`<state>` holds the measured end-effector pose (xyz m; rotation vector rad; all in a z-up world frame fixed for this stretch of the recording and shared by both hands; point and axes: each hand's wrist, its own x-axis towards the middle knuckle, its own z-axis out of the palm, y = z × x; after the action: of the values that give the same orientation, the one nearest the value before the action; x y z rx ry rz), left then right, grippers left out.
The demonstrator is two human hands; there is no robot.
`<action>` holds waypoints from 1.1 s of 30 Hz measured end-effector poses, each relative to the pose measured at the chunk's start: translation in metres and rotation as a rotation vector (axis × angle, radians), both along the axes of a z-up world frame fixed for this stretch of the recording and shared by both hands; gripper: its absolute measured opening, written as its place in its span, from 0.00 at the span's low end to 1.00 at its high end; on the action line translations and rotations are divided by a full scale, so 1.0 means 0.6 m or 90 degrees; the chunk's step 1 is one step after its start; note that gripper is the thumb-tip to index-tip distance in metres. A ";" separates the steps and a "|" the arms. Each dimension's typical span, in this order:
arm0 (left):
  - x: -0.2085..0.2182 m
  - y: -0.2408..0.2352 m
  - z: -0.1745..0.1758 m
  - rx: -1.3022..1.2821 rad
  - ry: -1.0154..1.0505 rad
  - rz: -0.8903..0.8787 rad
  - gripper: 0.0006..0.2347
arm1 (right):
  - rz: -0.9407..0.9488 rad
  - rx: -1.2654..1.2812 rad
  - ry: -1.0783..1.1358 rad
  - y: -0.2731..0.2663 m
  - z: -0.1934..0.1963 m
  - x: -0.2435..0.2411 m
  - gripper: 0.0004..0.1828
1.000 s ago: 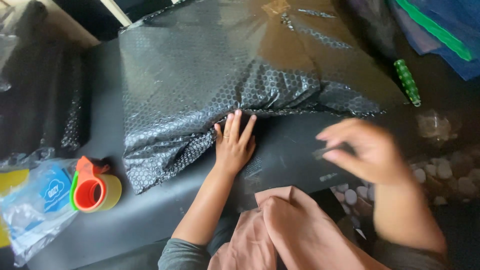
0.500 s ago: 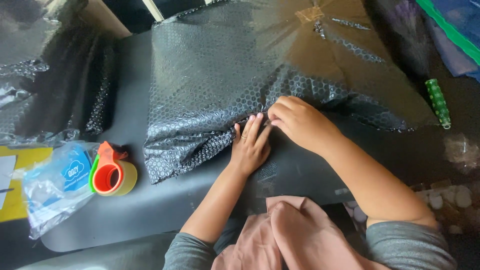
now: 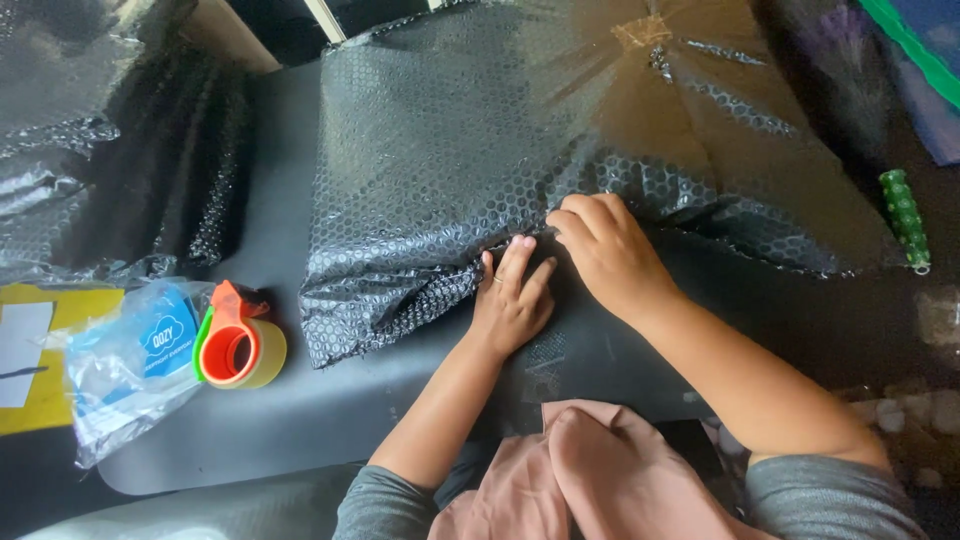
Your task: The person uses a tape dispenser to apply clear tape to a black bubble wrap package on a table. They repeatedly pull tape, cut it, and press it along the edges and seams to seal the package.
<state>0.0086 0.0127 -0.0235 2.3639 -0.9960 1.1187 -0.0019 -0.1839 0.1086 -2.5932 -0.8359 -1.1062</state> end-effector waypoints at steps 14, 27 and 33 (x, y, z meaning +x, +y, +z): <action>-0.003 0.001 0.013 0.002 -0.024 0.003 0.24 | 0.106 0.242 -0.074 -0.012 -0.058 0.039 0.10; -0.067 0.202 0.188 -0.164 -0.027 0.034 0.14 | 0.051 0.395 -0.079 -0.013 -0.048 0.048 0.19; -0.077 0.329 0.239 -0.344 0.267 0.265 0.22 | -0.031 0.471 -0.108 0.025 -0.008 0.023 0.06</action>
<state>-0.0375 0.2104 0.1199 2.2419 -0.0406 0.8200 0.0121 -0.1689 0.1039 -1.9280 -0.2943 -1.3418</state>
